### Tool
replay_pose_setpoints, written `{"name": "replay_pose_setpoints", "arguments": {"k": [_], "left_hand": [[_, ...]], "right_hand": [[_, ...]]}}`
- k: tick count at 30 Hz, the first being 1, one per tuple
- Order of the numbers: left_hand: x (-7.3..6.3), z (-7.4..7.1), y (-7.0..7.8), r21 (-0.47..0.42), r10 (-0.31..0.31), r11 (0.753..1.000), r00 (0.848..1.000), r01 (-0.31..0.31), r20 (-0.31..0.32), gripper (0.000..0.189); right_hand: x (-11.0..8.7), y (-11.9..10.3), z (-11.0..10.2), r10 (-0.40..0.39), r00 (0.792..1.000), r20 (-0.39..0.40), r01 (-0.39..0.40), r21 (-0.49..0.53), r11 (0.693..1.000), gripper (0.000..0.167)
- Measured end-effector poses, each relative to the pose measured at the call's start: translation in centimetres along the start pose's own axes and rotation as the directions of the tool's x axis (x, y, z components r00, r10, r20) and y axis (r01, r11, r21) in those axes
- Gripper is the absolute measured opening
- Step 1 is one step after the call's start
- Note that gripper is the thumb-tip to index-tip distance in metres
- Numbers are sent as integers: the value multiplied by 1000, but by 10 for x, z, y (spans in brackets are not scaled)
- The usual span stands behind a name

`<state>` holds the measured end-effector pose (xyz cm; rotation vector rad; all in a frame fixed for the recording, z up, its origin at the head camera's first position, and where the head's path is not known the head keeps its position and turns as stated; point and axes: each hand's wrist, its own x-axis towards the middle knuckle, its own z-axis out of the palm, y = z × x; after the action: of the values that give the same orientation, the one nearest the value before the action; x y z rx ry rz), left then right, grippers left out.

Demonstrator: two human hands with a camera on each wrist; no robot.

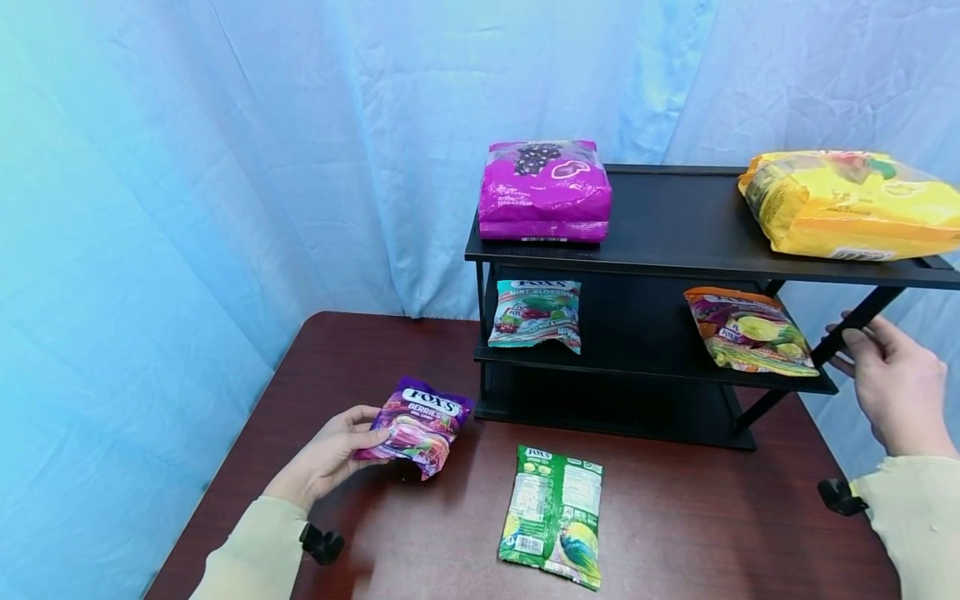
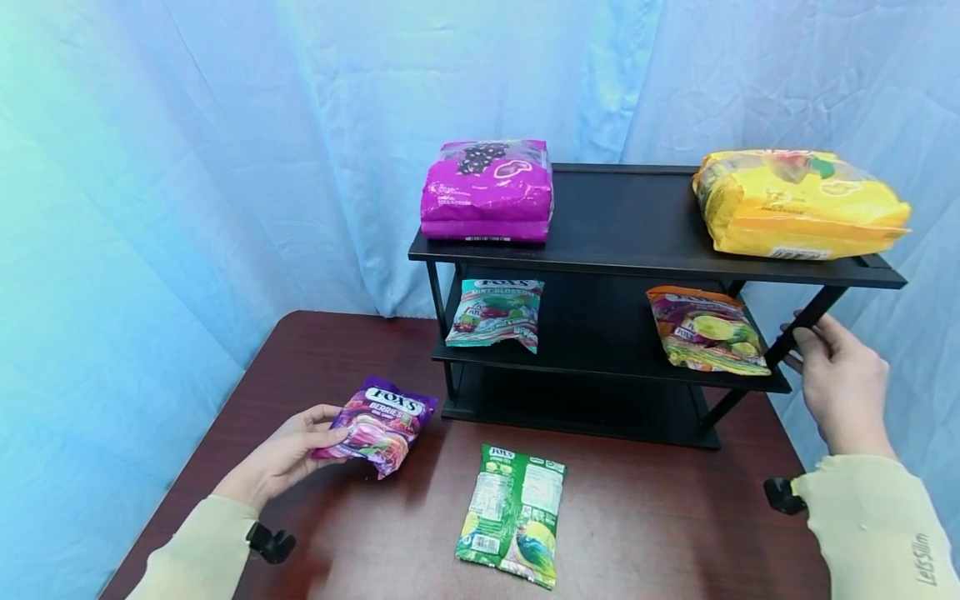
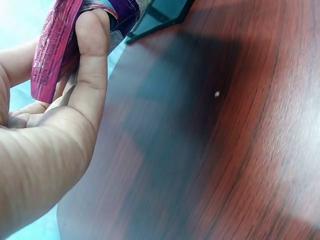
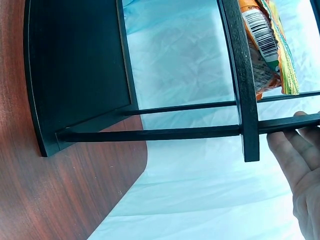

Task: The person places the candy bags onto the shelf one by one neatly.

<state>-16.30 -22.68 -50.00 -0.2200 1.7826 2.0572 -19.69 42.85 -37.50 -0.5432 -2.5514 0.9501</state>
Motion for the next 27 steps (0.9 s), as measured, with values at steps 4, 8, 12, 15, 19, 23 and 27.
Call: {"name": "replay_pose_setpoints", "arguments": {"k": [4, 8, 12, 15, 19, 23, 27], "left_hand": [[3, 8, -2, 7, 1, 1000, 1000, -1, 29, 53], [7, 17, -4, 1, -3, 1000, 998, 3, 63, 51], [11, 27, -6, -3, -20, 1000, 996, 21, 84, 50], [14, 34, -9, -2, -32, 999, 994, 32, 103, 50], [18, 45, -12, -15, -36, 999, 989, 39, 141, 48], [21, 53, -15, -16, -43, 999, 986, 46, 160, 48], [25, 61, -17, -13, -43, 999, 986, 46, 161, 48]], "right_hand": [[0, -1, 0, -1, 1000, 0, 1, 1, 1000, 50], [0, 0, 0, 2, 1000, -2, -2, 0, 1000, 50], [0, 1, 1, 8, 1000, -2, -8, 8, 1000, 51], [1, 1, 1, 14, 1000, -4, -14, 9, 1000, 51], [1, 2, 1, 23, 1000, -4, -23, 10, 1000, 51], [1, 1, 2, 21, 1000, -1, -21, 9, 1000, 50], [1, 2, 2, 21, 1000, -5, -21, 6, 1000, 50]]}}
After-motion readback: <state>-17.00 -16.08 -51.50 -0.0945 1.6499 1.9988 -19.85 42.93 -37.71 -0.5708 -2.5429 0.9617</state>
